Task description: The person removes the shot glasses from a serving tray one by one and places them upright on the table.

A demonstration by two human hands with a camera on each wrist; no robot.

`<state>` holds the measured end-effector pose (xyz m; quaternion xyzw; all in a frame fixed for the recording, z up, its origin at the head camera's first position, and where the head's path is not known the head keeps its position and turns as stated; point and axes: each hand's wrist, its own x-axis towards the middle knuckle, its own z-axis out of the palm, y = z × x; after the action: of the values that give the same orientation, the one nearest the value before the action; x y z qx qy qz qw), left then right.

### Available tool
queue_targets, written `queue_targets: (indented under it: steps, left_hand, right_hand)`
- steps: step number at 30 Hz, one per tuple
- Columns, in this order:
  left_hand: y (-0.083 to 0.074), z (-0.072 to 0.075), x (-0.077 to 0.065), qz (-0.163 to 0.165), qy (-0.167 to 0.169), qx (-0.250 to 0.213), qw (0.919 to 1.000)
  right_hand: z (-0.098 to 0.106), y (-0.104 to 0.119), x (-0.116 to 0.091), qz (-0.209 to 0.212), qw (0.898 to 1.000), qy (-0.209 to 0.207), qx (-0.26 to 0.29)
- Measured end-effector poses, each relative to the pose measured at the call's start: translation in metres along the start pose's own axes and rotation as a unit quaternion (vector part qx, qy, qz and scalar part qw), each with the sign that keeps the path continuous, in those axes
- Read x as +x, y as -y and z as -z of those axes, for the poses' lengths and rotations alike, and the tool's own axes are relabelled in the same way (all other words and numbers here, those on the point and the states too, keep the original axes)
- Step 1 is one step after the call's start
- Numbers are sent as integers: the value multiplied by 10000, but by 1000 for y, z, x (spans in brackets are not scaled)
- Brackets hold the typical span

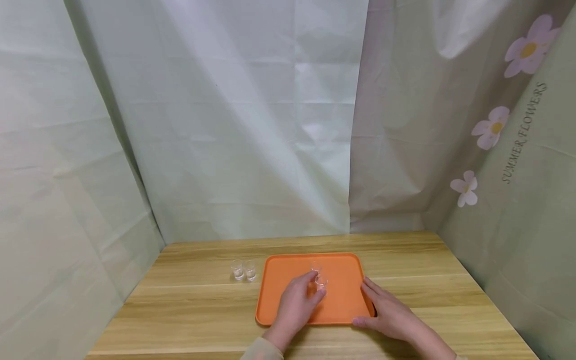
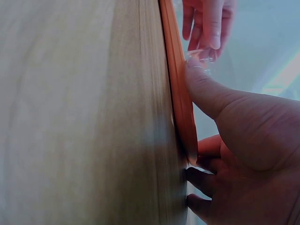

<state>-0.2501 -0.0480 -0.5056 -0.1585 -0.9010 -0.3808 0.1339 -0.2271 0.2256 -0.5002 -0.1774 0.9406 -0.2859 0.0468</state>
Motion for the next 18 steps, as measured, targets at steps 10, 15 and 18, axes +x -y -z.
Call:
queue_targets:
  steps: [10,15,18]
  left_hand:
    - [-2,-6,3,70,-118,93,9999]
    - [-2,-8,4,114,-166,78,9998]
    - [-1,-9,5,132,-192,63,9997]
  right_hand:
    - [0,1,1,1,10000,-4,-3]
    - [0,2,1,1,10000,-13,-25]
    - [0,1,2,-19,10000,7,-39]
